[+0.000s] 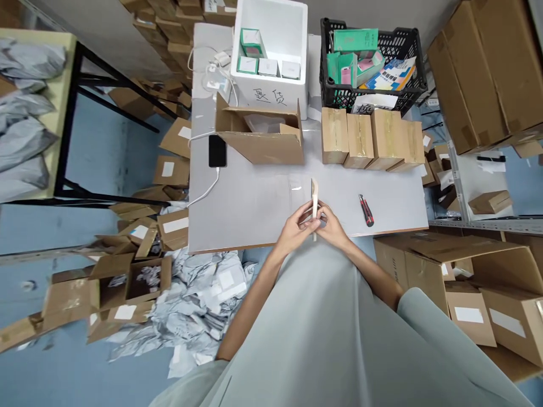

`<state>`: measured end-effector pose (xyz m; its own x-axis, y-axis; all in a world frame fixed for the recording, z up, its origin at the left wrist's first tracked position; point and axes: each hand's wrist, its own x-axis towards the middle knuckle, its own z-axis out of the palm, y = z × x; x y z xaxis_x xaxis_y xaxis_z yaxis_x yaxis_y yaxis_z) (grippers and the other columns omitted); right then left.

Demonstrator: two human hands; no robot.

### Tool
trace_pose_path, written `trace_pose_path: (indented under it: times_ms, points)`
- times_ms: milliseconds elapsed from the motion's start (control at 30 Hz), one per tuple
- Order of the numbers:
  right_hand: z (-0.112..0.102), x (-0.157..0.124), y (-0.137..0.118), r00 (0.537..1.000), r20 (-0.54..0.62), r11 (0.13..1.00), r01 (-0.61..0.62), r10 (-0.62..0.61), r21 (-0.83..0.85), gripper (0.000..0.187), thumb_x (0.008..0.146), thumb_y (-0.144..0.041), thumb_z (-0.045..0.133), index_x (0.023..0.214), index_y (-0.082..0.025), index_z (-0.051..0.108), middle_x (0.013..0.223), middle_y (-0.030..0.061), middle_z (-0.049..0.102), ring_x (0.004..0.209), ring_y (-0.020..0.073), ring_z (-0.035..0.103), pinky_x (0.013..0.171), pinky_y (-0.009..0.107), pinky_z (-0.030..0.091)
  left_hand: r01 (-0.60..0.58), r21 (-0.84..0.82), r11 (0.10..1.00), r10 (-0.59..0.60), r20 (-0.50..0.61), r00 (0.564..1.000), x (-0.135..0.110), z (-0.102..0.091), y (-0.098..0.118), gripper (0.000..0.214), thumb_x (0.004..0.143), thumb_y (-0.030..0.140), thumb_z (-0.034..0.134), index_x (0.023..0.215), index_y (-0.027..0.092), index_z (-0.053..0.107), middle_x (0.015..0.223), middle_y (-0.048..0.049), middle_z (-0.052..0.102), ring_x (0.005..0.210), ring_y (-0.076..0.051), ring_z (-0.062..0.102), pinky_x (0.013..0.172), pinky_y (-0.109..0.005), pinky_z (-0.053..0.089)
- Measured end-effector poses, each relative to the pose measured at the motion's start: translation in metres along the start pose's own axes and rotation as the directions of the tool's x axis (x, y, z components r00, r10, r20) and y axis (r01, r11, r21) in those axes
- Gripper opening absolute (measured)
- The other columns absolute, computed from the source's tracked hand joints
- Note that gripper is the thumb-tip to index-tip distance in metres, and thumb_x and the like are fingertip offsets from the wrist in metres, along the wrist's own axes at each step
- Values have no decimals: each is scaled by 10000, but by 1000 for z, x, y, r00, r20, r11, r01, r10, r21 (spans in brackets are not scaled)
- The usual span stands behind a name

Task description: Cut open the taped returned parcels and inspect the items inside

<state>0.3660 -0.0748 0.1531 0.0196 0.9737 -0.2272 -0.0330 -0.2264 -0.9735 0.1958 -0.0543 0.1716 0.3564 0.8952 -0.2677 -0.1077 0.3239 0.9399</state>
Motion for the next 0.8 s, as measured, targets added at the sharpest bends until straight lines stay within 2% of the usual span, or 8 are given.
trace_pose_path:
  times_ms: [67, 133, 200, 267, 367, 467, 600, 800]
  points:
    - [-2, 6, 5, 987, -158, 999, -31, 34, 25, 497, 778, -566, 928, 915, -302, 530, 1152, 51, 786, 1084, 250, 757, 1014, 398, 622, 6, 6, 1000, -7, 29, 1000, 1, 6, 1, 833, 899, 753, 854, 1506, 195, 738, 1604, -193, 703, 1491, -391, 674, 1203, -501, 600]
    - [-6, 11, 5, 965, -254, 996, -36, 55, 82, 466, 803, -565, 885, 1006, -306, 555, 976, 5, 786, 940, 233, 756, 919, 371, 623, -14, 13, 1000, 13, 40, 999, 2, 11, 5, 748, 962, 754, 782, 1460, 196, 768, 1550, -186, 740, 1440, -369, 709, 1202, -494, 597]
    - [-12, 14, 0, 969, -240, 987, -27, 65, 158, 461, 828, -554, 865, 1089, -297, 585, 952, 3, 807, 910, 238, 769, 864, 359, 623, -78, 81, 994, 82, -44, 996, 2, 10, 10, 637, 993, 694, 775, 1402, 206, 797, 1505, -168, 762, 1392, -337, 725, 1203, -469, 588]
    - [-17, 14, -9, 978, -185, 973, -50, 93, 225, 456, 852, -547, 857, 1124, -293, 594, 949, 3, 827, 855, 234, 777, 794, 348, 623, -131, 197, 972, 172, -206, 963, 2, 4, 16, 550, 987, 620, 807, 1366, 220, 807, 1502, -152, 749, 1355, -311, 719, 1164, -434, 601]
    - [-25, 8, -22, 980, -157, 957, -72, 119, 279, 463, 873, -560, 857, 1154, -299, 598, 949, -7, 838, 813, 229, 781, 718, 334, 616, -105, 286, 953, 208, -357, 911, 2, -12, 19, 583, 928, 572, 869, 1401, 244, 776, 1539, -141, 713, 1304, -296, 712, 1062, -406, 635]
    - [-30, 3, -34, 982, -154, 952, -58, 109, 300, 502, 867, -593, 880, 1168, -303, 602, 982, -2, 847, 868, 241, 799, 716, 334, 626, -14, 217, 976, 83, -316, 945, -1, -21, 16, 697, 859, 630, 912, 1401, 214, 771, 1432, -151, 779, 1218, -309, 746, 1035, -436, 644]
    - [-34, 0, -43, 985, -129, 942, -66, 115, 330, 541, 861, -617, 902, 1188, -298, 612, 1038, 19, 859, 954, 266, 822, 754, 352, 651, 99, 82, 992, -85, -158, 984, -8, -15, 11, 710, 833, 752, 899, 1238, 172, 834, 1238, -144, 854, 1184, -355, 782, 1065, -498, 641]
    - [-38, -2, -45, 987, -126, 938, -51, 99, 343, 534, 867, -625, 913, 1187, -297, 639, 1150, 36, 860, 1088, 280, 819, 918, 388, 673, 140, 11, 990, -137, -128, 982, -11, 1, 12, 648, 808, 751, 932, 1113, 189, 829, 1169, -123, 871, 1134, -341, 802, 1020, -472, 660]
